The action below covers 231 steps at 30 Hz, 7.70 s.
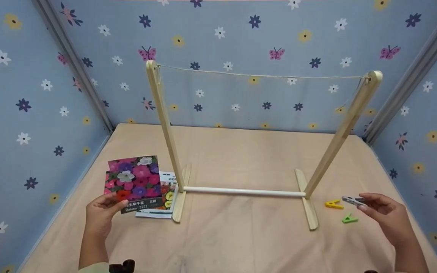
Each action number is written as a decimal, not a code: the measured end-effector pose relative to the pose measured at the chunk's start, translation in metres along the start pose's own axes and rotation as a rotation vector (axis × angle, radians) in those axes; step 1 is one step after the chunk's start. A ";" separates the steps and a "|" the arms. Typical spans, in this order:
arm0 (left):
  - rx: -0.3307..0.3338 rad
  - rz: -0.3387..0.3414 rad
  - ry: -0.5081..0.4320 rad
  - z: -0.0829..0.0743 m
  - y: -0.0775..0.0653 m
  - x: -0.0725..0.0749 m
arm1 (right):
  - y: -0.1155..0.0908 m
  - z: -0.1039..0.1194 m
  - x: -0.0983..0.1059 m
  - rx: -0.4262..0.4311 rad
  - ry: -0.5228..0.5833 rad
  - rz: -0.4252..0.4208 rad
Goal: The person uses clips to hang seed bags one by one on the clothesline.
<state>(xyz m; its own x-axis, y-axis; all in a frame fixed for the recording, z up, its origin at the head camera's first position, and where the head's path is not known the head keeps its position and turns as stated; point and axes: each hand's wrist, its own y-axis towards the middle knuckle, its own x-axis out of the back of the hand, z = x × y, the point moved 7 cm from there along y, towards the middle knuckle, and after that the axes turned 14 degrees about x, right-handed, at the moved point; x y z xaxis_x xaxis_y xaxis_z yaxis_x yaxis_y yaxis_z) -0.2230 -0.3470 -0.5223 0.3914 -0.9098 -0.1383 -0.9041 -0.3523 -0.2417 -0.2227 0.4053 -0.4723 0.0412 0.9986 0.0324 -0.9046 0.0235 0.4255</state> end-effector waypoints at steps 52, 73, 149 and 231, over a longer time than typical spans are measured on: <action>-0.102 0.242 0.083 -0.026 -0.029 -0.156 | 0.052 0.097 -0.048 0.358 0.063 0.169; -0.226 0.526 -0.036 -0.038 -0.042 -0.242 | 0.088 0.150 -0.053 0.463 -0.057 0.217; -0.160 0.636 -0.067 -0.085 -0.060 -0.441 | 0.221 0.297 -0.108 0.512 -0.581 0.272; -0.132 0.671 -0.062 -0.092 -0.061 -0.429 | 0.178 0.280 -0.098 0.664 -0.629 0.256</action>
<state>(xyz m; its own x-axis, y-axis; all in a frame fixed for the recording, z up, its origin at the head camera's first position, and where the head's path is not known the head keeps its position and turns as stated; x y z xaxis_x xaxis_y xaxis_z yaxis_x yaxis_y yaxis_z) -0.3512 0.0447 -0.3599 -0.2555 -0.9274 -0.2731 -0.9661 0.2560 0.0344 -0.2689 0.2981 -0.1471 0.2706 0.7570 0.5947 -0.4998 -0.4175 0.7589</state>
